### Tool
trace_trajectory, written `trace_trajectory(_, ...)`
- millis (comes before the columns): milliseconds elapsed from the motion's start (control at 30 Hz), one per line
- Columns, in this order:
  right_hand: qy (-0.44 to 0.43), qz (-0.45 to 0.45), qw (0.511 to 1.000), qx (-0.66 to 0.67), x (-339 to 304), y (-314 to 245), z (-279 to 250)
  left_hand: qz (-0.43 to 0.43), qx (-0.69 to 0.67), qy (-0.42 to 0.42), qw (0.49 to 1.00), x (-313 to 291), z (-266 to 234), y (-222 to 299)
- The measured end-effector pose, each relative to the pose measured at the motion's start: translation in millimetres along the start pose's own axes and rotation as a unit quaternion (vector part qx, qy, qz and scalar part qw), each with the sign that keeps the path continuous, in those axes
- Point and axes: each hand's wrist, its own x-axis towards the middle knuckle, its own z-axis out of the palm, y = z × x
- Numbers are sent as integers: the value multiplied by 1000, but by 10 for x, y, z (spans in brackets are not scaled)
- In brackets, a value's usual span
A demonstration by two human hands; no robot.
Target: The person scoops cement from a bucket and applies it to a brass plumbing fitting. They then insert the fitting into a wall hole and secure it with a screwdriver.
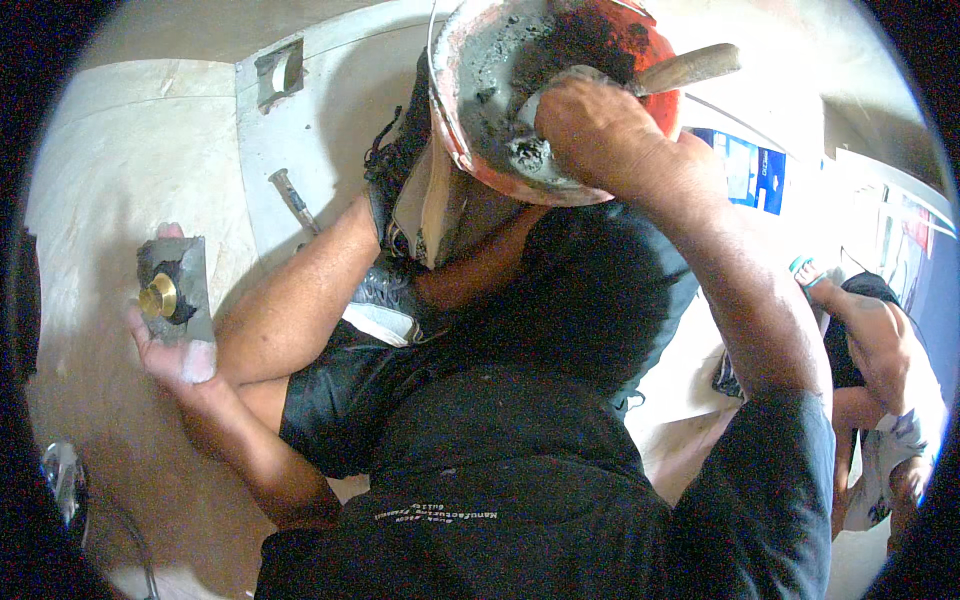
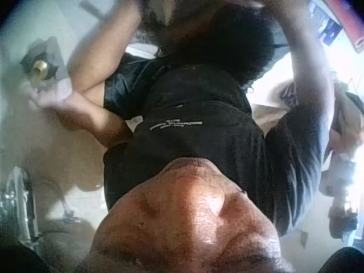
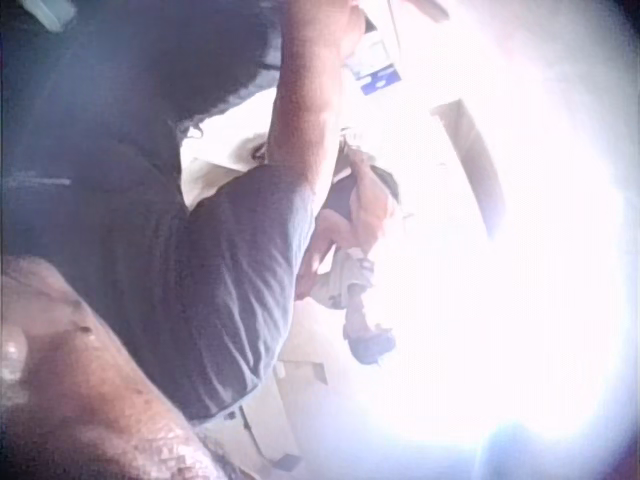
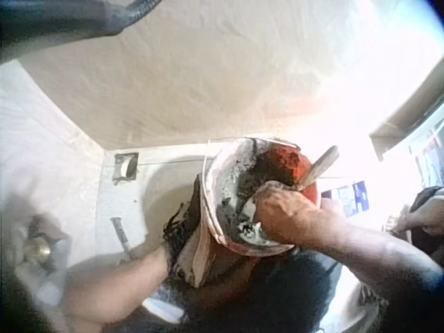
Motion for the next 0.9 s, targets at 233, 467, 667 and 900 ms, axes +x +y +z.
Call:
trace_trajectory(233, -20, -71, 997, -30, 180, -85, 209, -76, -177, -83, 978, 166, -385, -13)
trace_trajectory(467, -34, -59, 998, 4, 219, -70, 201, -106, -248, -161, 949, 222, -635, -27)
trace_trajectory(667, -75, -58, 996, -7, 119, -143, 69, -80, -143, -35, 986, 143, -294, -15)
trace_trajectory(900, -56, -14, 996, 73, 41, -159, -19, -106, -229, -141, 957, 216, -584, -54)
